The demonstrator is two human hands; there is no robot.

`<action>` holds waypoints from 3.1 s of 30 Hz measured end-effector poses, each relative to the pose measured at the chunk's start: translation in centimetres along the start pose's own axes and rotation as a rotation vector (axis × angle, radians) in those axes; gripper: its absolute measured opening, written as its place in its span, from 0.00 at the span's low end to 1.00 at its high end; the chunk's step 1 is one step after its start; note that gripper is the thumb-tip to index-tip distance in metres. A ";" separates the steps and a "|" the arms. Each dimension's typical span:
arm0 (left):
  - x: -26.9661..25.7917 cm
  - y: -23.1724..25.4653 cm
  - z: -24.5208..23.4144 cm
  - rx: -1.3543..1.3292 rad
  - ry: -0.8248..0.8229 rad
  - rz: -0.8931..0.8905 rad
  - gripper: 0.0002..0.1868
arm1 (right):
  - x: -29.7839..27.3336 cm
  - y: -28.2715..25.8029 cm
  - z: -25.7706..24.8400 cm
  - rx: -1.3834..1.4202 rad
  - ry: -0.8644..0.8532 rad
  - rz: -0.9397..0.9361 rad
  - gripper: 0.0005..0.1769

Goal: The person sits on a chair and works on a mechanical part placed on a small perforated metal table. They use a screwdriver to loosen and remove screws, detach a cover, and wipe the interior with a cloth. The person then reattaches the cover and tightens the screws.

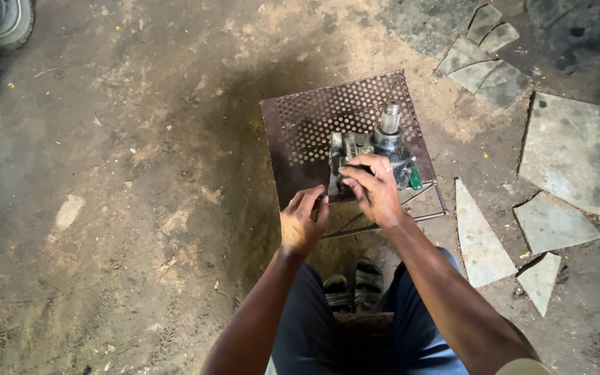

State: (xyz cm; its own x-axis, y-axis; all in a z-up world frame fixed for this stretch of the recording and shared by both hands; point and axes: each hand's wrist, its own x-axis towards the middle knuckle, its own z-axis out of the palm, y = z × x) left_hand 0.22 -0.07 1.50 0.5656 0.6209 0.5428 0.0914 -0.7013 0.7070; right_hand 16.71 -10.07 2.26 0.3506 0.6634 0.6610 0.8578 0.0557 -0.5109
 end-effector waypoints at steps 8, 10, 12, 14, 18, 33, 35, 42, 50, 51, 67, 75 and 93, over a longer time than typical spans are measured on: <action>0.2 0.7 -0.4 -0.071 -0.039 -0.019 0.10 | -2.2 -3.0 0.1 0.155 0.016 0.187 0.17; 0.4 1.0 -0.6 -0.038 -0.079 0.086 0.13 | -3.2 -3.4 0.4 0.263 -0.001 0.249 0.18; 0.5 1.3 -1.1 -0.040 -0.158 0.136 0.17 | -3.8 -3.3 0.9 0.404 -0.024 0.408 0.24; 0.6 1.5 -1.6 -0.078 -0.265 0.132 0.20 | -4.2 -3.0 1.0 0.502 -0.058 0.494 0.30; 0.6 1.5 -1.8 -0.072 -0.248 0.157 0.18 | -4.1 -2.3 0.9 0.561 -0.127 0.497 0.38; 8.8 -13.9 3.2 0.158 -0.248 -0.202 0.12 | -1.7 3.3 -6.0 0.006 -0.114 0.480 0.24; 9.5 -15.6 4.7 0.153 -0.299 -0.209 0.12 | -0.8 3.2 -6.3 -0.153 -0.171 0.337 0.26; 8.4 -18.3 7.3 0.238 -0.364 -0.286 0.15 | -1.2 3.5 -5.8 -0.176 -0.228 0.164 0.33; 9.3 -16.0 6.7 0.397 -0.527 -0.371 0.16 | -2.1 4.2 -5.4 -0.200 -0.289 0.247 0.37; 9.4 -15.6 6.6 0.407 -0.538 -0.395 0.16 | -2.0 4.2 -5.4 -0.200 -0.288 0.247 0.37; 9.3 -15.2 7.8 0.459 -0.594 -0.352 0.16 | -2.1 4.3 -5.4 -0.186 -0.278 0.228 0.38; 8.5 -15.5 8.9 0.467 -0.488 -0.353 0.18 | -2.1 4.2 -5.6 -0.179 -0.288 0.228 0.39; 1.3 -6.1 7.3 -0.082 0.280 -0.273 0.06 | -2.1 4.3 -6.2 -0.120 -0.266 0.180 0.42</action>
State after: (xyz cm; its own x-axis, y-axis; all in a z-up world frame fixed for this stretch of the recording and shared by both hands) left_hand 6.37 2.48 -5.46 0.2828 0.8602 0.4243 0.1359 -0.4738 0.8701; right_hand 21.96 -15.82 2.12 0.4039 0.8268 0.3914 0.8346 -0.1579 -0.5277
